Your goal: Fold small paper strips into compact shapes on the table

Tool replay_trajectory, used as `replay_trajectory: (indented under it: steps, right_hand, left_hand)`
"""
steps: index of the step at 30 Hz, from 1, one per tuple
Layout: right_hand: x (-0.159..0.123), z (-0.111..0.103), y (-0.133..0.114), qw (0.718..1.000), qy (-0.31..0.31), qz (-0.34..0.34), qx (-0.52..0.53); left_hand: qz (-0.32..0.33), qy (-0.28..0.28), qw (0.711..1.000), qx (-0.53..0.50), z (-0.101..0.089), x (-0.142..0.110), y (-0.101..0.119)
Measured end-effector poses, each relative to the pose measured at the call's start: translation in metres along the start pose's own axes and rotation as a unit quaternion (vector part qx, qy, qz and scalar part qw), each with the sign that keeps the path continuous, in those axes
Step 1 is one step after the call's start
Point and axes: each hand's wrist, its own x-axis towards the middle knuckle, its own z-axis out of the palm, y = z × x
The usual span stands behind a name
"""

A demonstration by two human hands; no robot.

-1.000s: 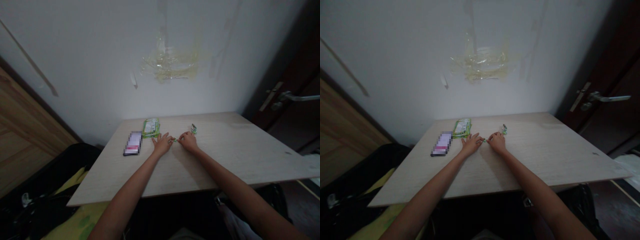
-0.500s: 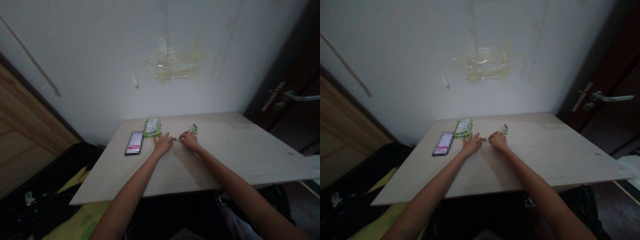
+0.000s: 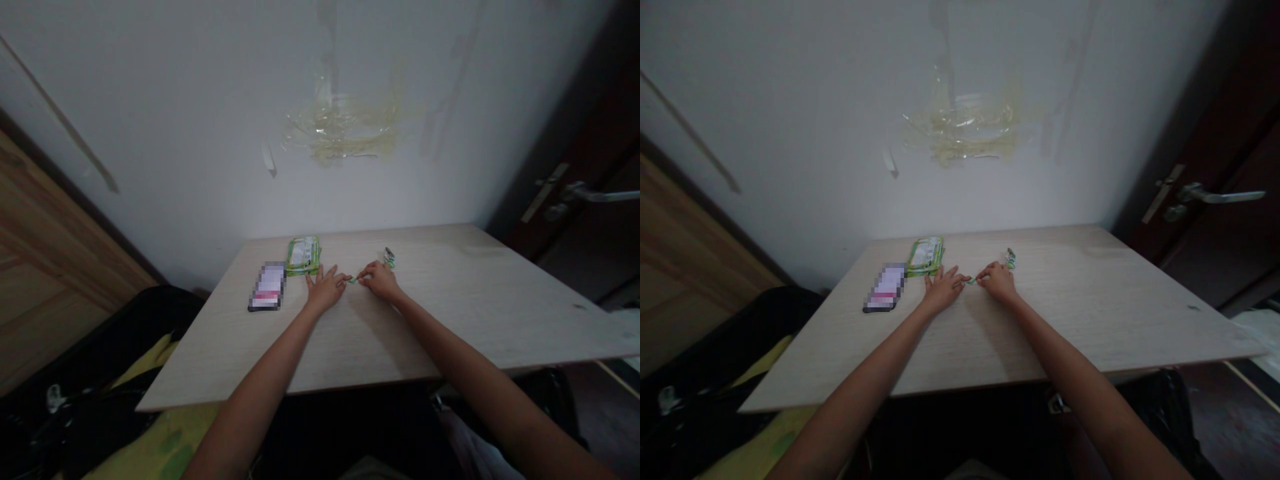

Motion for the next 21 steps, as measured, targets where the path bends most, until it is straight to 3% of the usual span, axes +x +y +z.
replay_trajectory:
  steps: [6, 21]
  right_hand:
    - [-0.001, -0.0009, 0.0105, 0.998, -0.002, -0.055, 0.008]
    - [-0.0063, 0.0035, 0.0015, 0.999, 0.028, -0.027, -0.006]
  left_hand:
    - [-0.005, 0.024, 1.0, 0.003, 0.0033, -0.001, 0.0006]
    - [-0.01, 0.025, 0.999, -0.017, 0.0018, -0.0028, 0.0026]
